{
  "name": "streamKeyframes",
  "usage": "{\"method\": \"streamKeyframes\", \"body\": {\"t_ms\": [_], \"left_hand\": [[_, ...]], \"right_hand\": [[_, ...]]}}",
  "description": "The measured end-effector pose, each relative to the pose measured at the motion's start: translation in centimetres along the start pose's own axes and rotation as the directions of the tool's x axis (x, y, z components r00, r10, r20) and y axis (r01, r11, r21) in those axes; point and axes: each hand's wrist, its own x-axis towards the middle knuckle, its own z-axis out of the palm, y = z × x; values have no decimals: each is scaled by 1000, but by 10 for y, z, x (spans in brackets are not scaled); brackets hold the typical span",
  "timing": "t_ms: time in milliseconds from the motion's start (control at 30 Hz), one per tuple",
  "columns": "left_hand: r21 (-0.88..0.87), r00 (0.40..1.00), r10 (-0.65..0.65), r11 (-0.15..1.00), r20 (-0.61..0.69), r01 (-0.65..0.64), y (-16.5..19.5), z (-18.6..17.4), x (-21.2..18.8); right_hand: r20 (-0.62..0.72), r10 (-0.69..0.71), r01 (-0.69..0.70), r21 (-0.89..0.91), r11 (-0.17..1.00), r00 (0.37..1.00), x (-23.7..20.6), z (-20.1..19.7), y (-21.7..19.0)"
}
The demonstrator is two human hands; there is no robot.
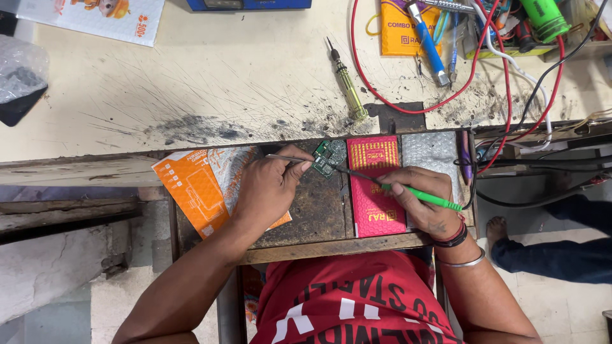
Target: The person sits at a repair workbench and solders a green circuit board, holding the board steady with one hand while applying a green-handled soldering iron to its components. They reposition the board and continue working on different points of the board throughout the clip.
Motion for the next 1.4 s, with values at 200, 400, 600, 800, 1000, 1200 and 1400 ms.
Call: {"method": "streamKeyframes", "body": {"t_ms": [200, 400, 600, 800, 1000, 1200, 1400], "left_hand": [[26, 996, -83, 996, 39, 82, 2, 0, 1], [21, 999, -46, 999, 19, 46, 4, -1, 1], [31, 998, -59, 998, 22, 58, 2, 0, 0], [13, 999, -51, 999, 17, 51, 1, 1, 1], [21, 999, -39, 999, 22, 39, 2, 0, 0], [34, 993, -99, 995, 58, 97, 3, 0, 0], [10, 998, -50, 999, 39, 50, 2, 0, 1]], "right_hand": [[3, 19, -19, -20, 1000, 1000, 0, 0, -2], [12, -17, 18, -7, 1000, 1000, 1, 1, -2], [29, -7, 8, -25, 1000, 1000, 0, 0, -3], [10, 13, -13, -34, 999, 1000, 1, -1, -2], [-19, 32, -32, -18, 999, 999, 1, 1, -2], [-16, 40, -40, -9, 999, 999, 1, 2, -1], [-14, 50, -50, -10, 999, 999, 1, 1, -1]]}}
